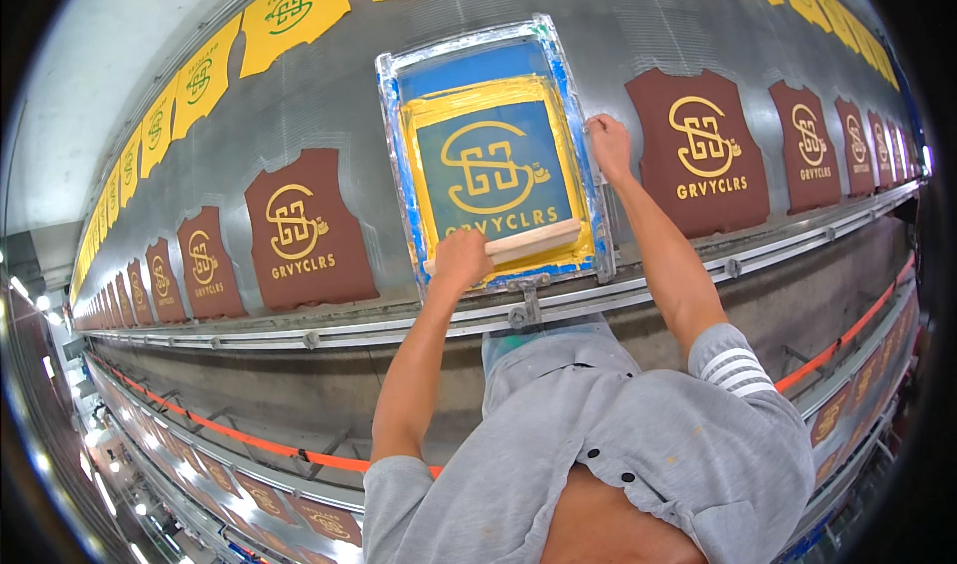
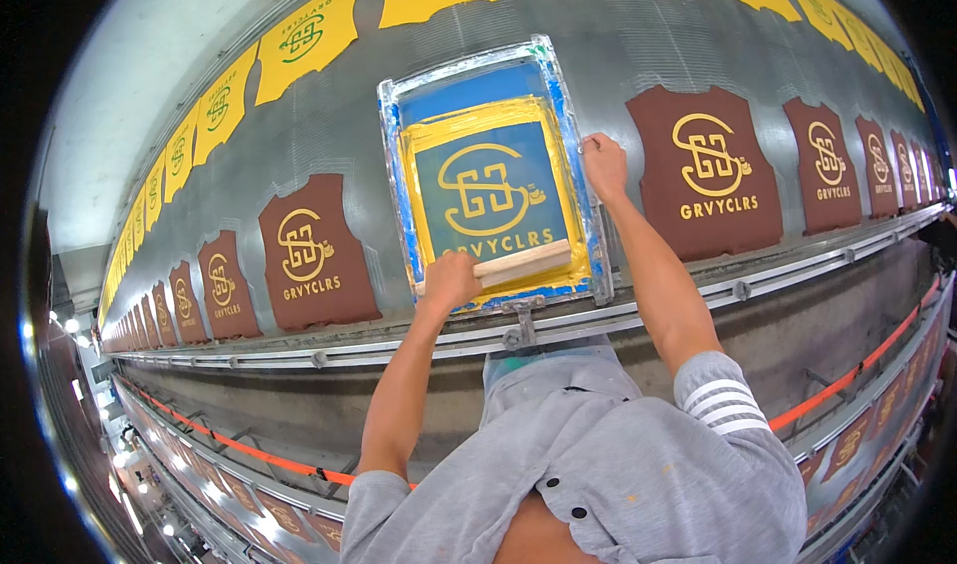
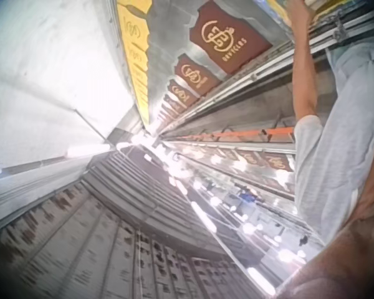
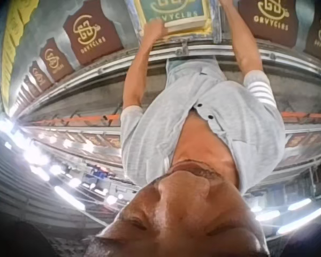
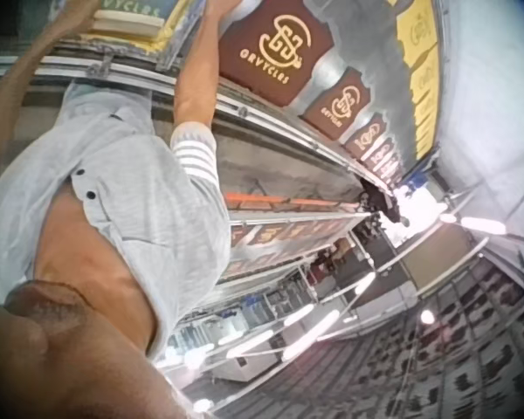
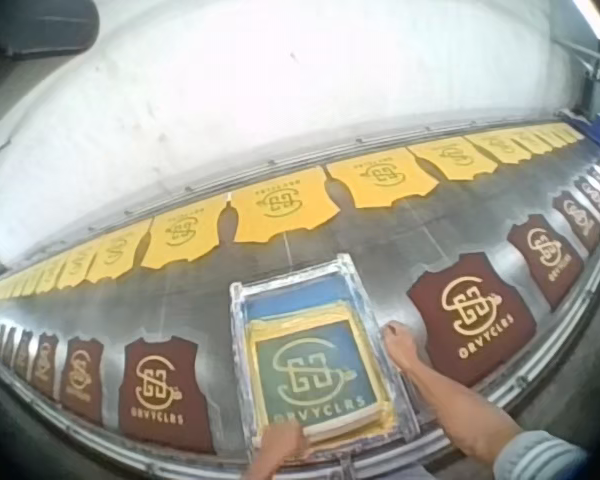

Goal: The person uses a squeegee to press yellow ink through a screen-printing stencil onto a series of maroon fabric panels laid out on a long table. The person repeatedly moves the squeegee back and forth across the stencil to transfer the logo design onto each panel.

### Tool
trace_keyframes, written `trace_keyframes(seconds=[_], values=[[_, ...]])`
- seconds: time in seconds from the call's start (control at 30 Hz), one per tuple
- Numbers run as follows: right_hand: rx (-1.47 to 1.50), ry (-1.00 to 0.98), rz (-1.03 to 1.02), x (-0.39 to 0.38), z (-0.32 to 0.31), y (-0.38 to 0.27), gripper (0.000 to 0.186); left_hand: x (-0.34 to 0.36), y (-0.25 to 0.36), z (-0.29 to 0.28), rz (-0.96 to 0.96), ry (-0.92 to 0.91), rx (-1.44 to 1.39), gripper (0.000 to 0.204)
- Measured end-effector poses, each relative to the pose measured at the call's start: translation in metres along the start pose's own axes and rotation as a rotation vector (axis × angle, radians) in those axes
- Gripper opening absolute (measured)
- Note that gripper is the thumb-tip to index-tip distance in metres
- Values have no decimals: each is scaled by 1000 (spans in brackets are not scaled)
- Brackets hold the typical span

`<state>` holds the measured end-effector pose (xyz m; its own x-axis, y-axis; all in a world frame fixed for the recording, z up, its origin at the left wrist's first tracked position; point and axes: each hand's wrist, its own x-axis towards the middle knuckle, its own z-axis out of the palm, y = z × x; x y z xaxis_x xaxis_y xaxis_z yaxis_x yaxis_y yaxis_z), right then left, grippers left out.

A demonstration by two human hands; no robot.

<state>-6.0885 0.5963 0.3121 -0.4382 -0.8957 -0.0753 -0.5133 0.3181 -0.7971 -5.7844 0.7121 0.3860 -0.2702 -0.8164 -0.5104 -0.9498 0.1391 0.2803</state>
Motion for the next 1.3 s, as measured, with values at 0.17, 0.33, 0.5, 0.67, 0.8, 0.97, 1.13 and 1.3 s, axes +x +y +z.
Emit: trace_keyframes(seconds=[0.17,0.33,0.5,0.67,0.8,0.97,1.13,1.3], values=[[-76,-24,59,3,0,-7,31,46,5,-24,-68,-314,-26,42],[-542,138,-318,4,-6,-12,30,83,-10,-54,27,-521,0,40],[-497,-918,-441,1,-22,-139,27,101,-12,-94,49,-169,-64,36],[-831,-781,-592,52,37,-147,23,157,-30,-131,43,182,54,26],[-749,-675,-696,75,56,-151,19,178,-59,-145,60,270,106,18],[-620,-570,-784,56,53,-130,15,172,-61,-124,124,331,64,25],[-577,-619,-783,9,35,-115,12,130,-56,-100,118,295,25,38],[-520,-643,-762,-53,9,-94,11,70,-45,-57,139,324,-25,37]])
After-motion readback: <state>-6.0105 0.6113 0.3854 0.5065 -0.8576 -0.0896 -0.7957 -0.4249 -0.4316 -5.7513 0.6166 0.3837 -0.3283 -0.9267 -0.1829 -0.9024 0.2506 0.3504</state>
